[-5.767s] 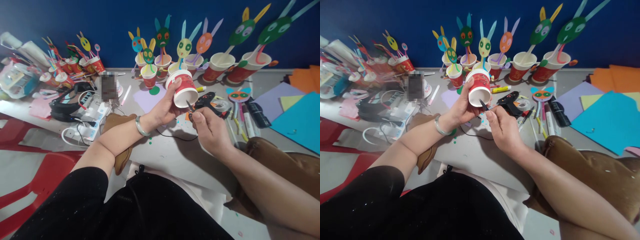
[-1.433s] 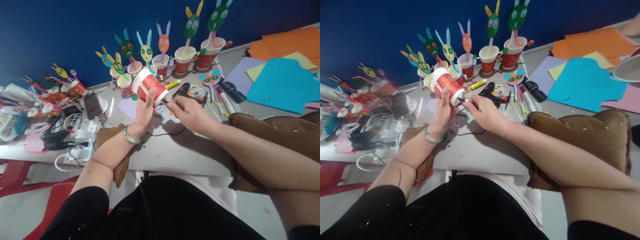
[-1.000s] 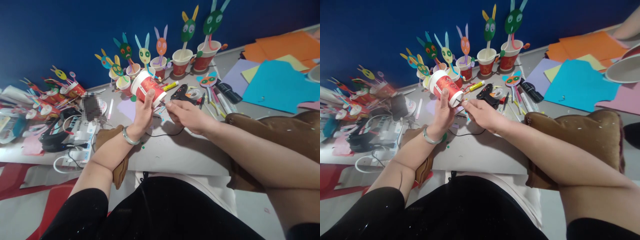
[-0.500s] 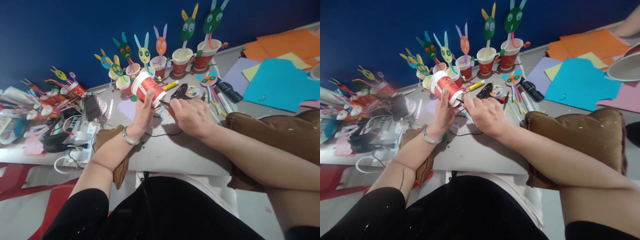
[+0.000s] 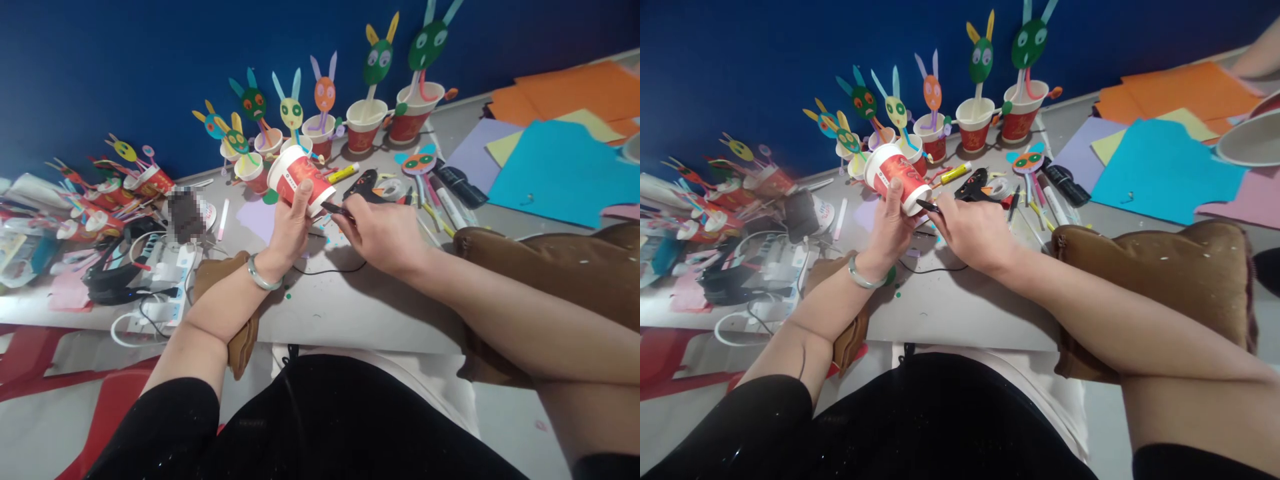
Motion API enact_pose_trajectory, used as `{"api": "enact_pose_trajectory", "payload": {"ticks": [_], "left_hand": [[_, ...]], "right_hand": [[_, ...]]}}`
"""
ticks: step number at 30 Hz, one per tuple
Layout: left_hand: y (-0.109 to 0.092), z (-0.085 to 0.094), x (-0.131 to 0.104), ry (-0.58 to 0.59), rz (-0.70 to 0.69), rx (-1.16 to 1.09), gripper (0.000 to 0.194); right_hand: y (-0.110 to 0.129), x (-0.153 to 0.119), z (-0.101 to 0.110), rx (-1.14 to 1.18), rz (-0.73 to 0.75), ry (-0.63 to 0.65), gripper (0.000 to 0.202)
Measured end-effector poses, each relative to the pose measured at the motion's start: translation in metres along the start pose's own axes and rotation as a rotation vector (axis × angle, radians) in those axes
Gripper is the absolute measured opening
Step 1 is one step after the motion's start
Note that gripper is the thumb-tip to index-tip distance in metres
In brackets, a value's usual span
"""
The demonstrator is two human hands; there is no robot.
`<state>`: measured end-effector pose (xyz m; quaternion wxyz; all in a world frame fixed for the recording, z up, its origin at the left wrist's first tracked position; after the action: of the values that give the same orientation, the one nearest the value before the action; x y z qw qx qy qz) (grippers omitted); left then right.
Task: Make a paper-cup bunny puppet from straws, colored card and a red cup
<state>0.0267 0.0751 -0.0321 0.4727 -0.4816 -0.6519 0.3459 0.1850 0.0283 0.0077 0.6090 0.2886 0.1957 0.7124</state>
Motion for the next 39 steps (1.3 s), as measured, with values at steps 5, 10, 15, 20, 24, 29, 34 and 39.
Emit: {"api": "enact_pose_trajectory", "payload": {"ticks": [5,10,15,20,24,29,34,39], "left_hand": [[0.0,0.0,-0.001,-0.02,0.053,-0.011,0.036],[-0.004,-0.004,-0.002,-0.009,0.044,-0.01,0.048],[-0.005,-0.004,-0.002,0.005,0.025,-0.043,0.05],[-0.004,-0.003,-0.004,-0.015,0.086,-0.023,0.04],[-0.009,-0.003,0.001,-0.055,0.107,-0.042,0.036],[-0.018,0.005,0.017,-0.122,0.162,-0.127,0.047],[-0.027,0.004,0.017,-0.154,0.267,-0.214,0.06],[-0.031,-0.005,0.008,-0.147,0.399,-0.294,0.066]], "right_hand": [[0.0,-0.002,0.0,-0.076,0.006,-0.024,0.026],[-0.007,0.005,-0.015,0.648,-0.271,0.451,0.04],[-0.007,0.005,-0.02,0.801,-0.317,0.58,0.044],[0.0,0.0,0.001,0.087,0.001,-0.038,0.031],[-0.001,0.001,0.003,0.164,-0.013,-0.022,0.03],[-0.005,0.004,-0.011,0.923,-0.236,0.579,0.044],[0.004,-0.008,-0.014,1.054,-0.106,0.93,0.051],[0.011,-0.016,-0.01,0.818,0.148,1.104,0.052]]}}
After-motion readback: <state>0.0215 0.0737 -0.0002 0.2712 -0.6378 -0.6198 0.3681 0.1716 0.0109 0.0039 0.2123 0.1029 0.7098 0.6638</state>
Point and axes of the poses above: each hand's wrist, its own x-axis towards the middle knuckle, its own z-axis out of the back of the hand, y = z × x, the point moved 4 cm from there along x, towards the middle knuckle, and after that the axes turned 11 degrees about -z, right-handed, at the moved point
